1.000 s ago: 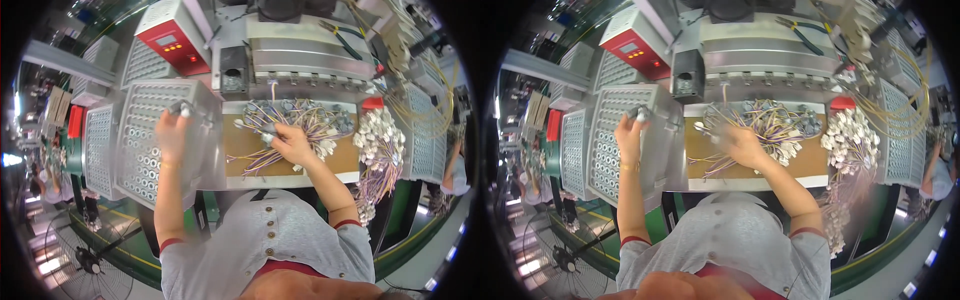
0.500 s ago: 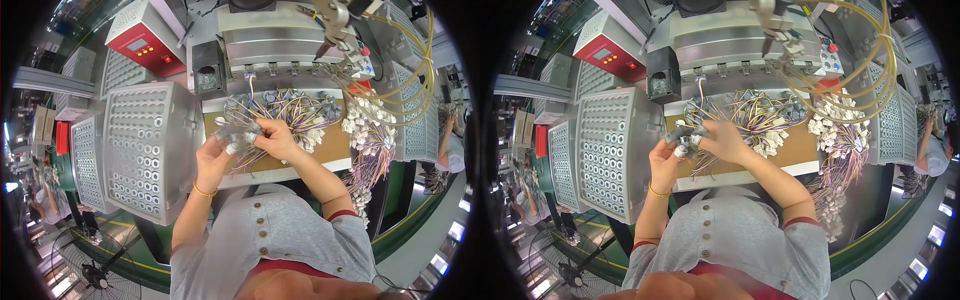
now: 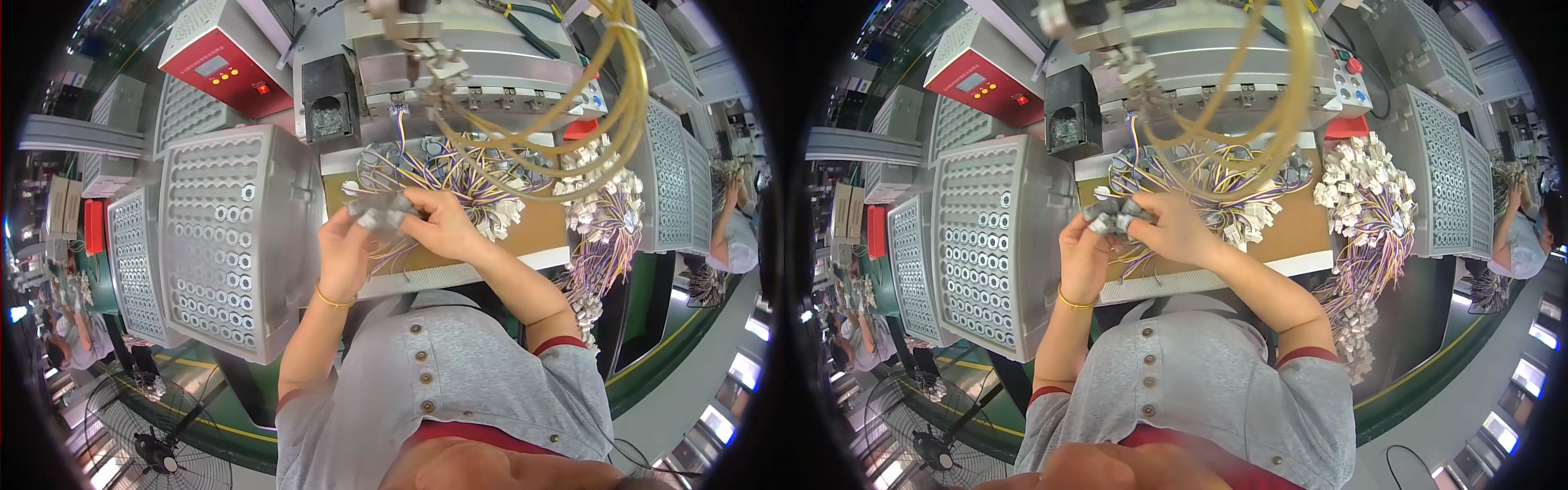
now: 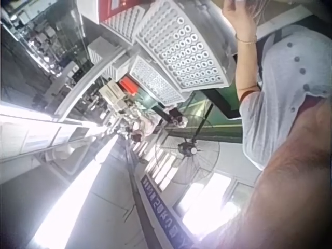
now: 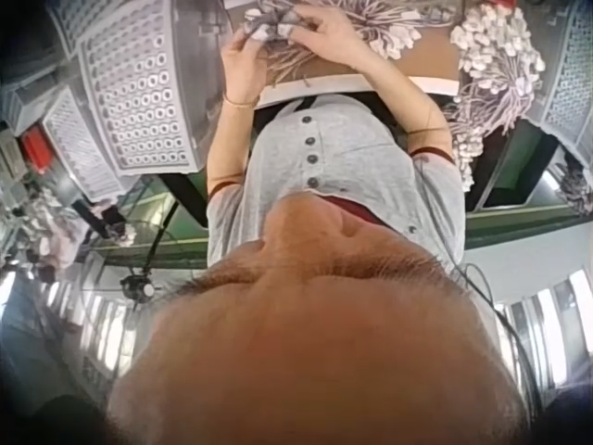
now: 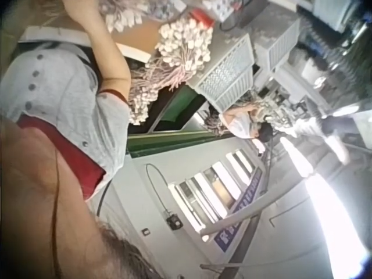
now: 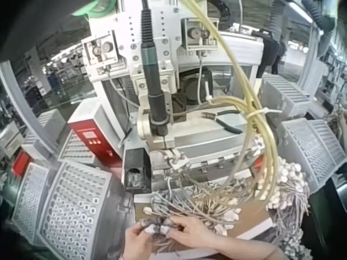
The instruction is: The person takes cylindrical components from a tray, attaches them onto wire harness connectors by hand, and inserts the connectors into a machine fixture.
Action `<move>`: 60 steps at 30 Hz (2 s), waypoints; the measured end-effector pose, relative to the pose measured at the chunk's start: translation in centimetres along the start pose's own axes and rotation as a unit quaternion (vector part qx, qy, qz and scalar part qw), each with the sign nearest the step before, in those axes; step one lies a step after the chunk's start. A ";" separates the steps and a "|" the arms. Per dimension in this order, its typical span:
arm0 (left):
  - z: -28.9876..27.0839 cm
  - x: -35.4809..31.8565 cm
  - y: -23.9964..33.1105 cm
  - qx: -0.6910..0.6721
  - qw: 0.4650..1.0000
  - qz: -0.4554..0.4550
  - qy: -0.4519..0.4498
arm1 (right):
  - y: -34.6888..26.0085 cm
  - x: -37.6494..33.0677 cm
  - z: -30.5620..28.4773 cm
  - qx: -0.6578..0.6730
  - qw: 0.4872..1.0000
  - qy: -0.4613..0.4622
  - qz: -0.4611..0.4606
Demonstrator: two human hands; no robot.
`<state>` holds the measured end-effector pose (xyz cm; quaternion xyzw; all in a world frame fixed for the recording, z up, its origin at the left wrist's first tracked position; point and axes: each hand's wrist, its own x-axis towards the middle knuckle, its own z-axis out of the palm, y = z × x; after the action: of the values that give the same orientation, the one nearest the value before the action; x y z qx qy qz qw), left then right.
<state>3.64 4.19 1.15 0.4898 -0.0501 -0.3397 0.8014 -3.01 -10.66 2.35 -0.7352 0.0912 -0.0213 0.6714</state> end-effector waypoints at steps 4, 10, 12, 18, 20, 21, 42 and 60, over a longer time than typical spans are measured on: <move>0.0 0.1 0.3 -0.026 0.997 -0.012 -0.076 | -0.7 0.1 -0.3 0.057 0.998 -0.022 0.010; -0.7 0.7 -5.5 0.319 0.935 0.153 0.009 | 2.4 0.9 -2.6 -0.055 0.975 0.212 -0.029; -2.6 0.9 -7.3 0.515 0.820 0.249 0.030 | 2.7 1.7 -4.5 0.086 0.956 0.275 -0.049; -2.3 1.4 -5.2 0.523 0.827 0.200 -0.052 | 2.6 4.3 -4.3 0.219 0.897 0.381 -0.052; -3.2 1.6 -5.0 0.505 0.841 0.183 -0.060 | 3.9 5.3 -4.4 0.209 0.897 0.386 -0.061; -3.3 1.4 -4.3 0.511 0.841 0.154 -0.088 | 3.7 5.0 -4.4 0.218 0.901 0.372 -0.041; -1.9 -1.4 3.6 0.436 0.886 0.160 -0.007 | -0.6 0.1 -0.7 -0.325 0.894 0.142 -0.275; -11.5 2.3 10.1 0.726 0.575 0.260 0.272 | 2.8 -0.4 0.1 -0.021 0.990 0.014 -0.137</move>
<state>15.13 14.42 2.89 0.9433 -0.1845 0.1824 0.2069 -3.70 -10.76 -0.41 -0.7542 -0.0005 -0.1210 0.6454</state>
